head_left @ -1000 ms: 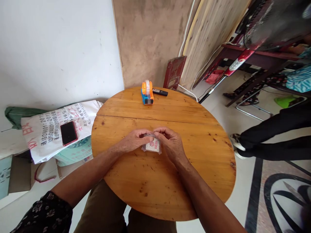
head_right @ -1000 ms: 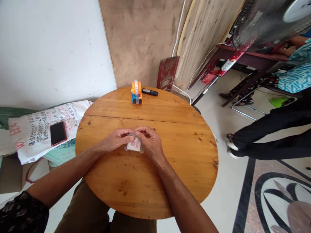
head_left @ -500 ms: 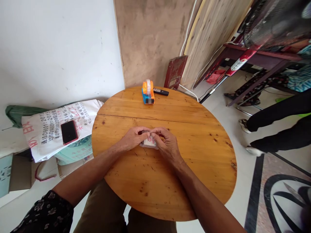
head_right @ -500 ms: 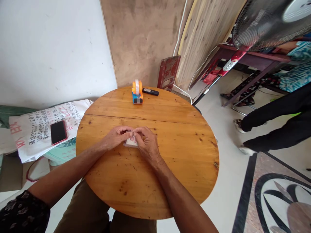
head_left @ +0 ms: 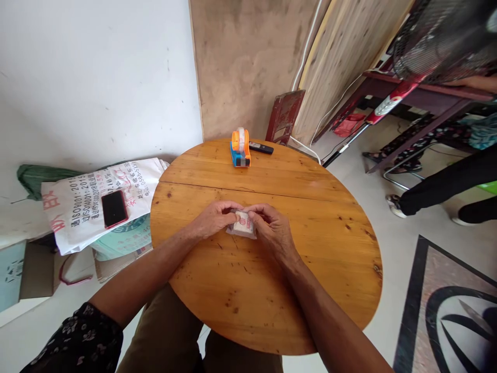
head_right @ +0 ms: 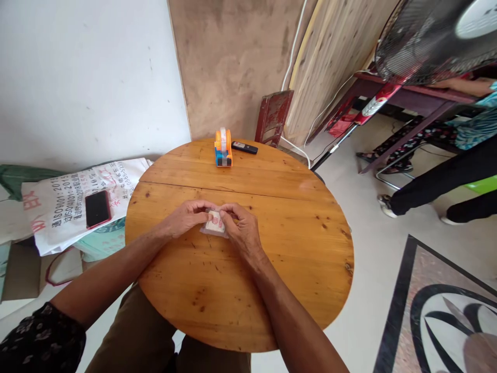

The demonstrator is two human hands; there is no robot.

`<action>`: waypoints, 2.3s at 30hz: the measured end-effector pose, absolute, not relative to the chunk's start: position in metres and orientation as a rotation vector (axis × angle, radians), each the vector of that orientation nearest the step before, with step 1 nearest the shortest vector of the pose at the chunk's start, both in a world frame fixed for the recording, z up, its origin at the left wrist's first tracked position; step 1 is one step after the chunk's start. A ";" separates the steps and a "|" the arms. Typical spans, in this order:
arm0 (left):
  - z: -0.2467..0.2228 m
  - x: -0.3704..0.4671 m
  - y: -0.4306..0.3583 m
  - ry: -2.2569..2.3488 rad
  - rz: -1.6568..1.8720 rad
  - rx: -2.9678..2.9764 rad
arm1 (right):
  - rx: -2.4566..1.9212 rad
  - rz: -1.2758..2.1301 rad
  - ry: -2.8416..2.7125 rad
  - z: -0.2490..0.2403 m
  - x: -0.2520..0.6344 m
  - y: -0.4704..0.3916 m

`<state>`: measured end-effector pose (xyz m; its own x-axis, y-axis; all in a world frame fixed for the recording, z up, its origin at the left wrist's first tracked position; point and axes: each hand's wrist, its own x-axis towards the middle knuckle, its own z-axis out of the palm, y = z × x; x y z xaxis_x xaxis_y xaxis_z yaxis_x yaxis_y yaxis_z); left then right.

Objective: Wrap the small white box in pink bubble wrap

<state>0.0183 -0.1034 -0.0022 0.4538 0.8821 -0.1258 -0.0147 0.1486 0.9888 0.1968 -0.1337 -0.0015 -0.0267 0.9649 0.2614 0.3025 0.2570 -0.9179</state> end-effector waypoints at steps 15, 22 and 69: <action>-0.005 0.016 -0.099 0.862 0.825 1.283 | -1.073 0.271 -1.977 -0.002 0.203 -0.138; -0.008 0.015 -0.099 0.850 0.817 1.292 | -1.054 0.055 -2.092 -0.003 0.210 -0.139; -0.006 0.015 -0.098 0.893 0.810 1.329 | -1.031 0.031 -2.162 0.010 0.211 -0.144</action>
<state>0.0154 -0.0978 -0.0065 0.4482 0.8906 -0.0770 0.0103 0.0809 0.9967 0.2110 -0.1437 0.0101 -0.4132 0.6827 0.6026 0.6652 0.6783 -0.3123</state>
